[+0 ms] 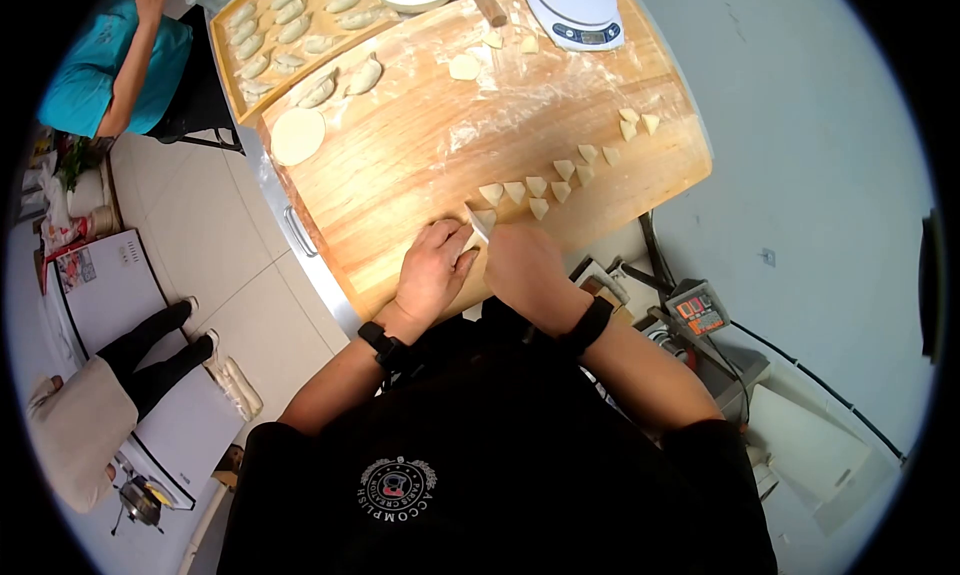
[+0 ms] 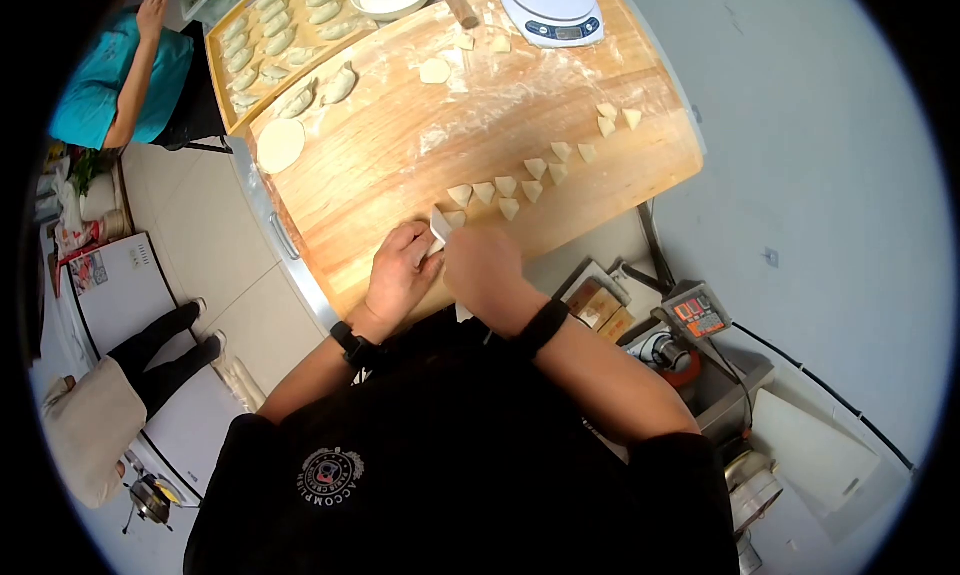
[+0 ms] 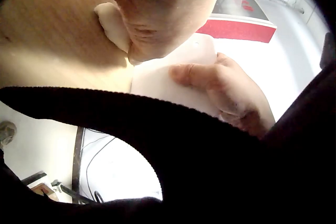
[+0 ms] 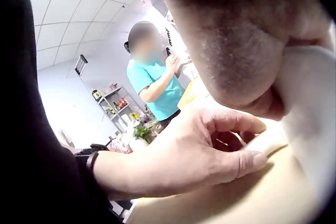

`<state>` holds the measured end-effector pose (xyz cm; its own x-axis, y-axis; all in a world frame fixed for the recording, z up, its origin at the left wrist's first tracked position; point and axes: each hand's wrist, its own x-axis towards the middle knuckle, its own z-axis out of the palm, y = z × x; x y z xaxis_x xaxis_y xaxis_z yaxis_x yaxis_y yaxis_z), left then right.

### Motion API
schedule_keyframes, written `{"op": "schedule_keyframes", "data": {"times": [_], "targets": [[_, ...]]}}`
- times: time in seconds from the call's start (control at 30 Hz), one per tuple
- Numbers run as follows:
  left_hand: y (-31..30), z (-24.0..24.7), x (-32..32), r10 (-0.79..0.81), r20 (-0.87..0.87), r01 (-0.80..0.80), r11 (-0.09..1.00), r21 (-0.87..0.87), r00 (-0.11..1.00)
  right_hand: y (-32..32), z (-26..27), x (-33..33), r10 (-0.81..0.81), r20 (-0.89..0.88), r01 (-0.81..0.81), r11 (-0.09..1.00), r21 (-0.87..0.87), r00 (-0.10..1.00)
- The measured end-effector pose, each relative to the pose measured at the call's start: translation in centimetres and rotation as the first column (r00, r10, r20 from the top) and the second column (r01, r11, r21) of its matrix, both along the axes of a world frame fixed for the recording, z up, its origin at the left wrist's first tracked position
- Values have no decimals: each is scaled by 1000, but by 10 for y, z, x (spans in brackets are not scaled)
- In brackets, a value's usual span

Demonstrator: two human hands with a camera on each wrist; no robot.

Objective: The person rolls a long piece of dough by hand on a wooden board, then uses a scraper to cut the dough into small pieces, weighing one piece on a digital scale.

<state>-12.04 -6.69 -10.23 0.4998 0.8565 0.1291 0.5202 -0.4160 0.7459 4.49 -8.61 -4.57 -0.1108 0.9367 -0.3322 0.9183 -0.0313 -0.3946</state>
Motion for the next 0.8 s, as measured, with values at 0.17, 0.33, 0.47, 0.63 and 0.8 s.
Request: {"op": "schedule_keyframes", "data": {"times": [0.17, 0.33, 0.47, 0.63, 0.8], "targets": [[-1, -4, -3, 107, 20, -107, 994, 4, 994, 10, 2, -2, -40, 34, 41, 999, -27, 999], [1, -3, -7, 202, 28, -199, 975, -95, 979, -5, 29, 2, 8, -9, -7, 996, 84, 1000], [3, -4, -8, 213, 31, -209, 972, -109, 976, -10, 27, -4, 30, -28, -29, 999, 12, 999], [4, -7, -10, 209, 22, -206, 974, -92, 978, -9, 21, -7, 54, -53, -52, 998, 48, 997], [4, -9, -11, 219, 24, -217, 973, -77, 975, -3, 14, -14, 67, -21, -66, 997, 38, 998]]}}
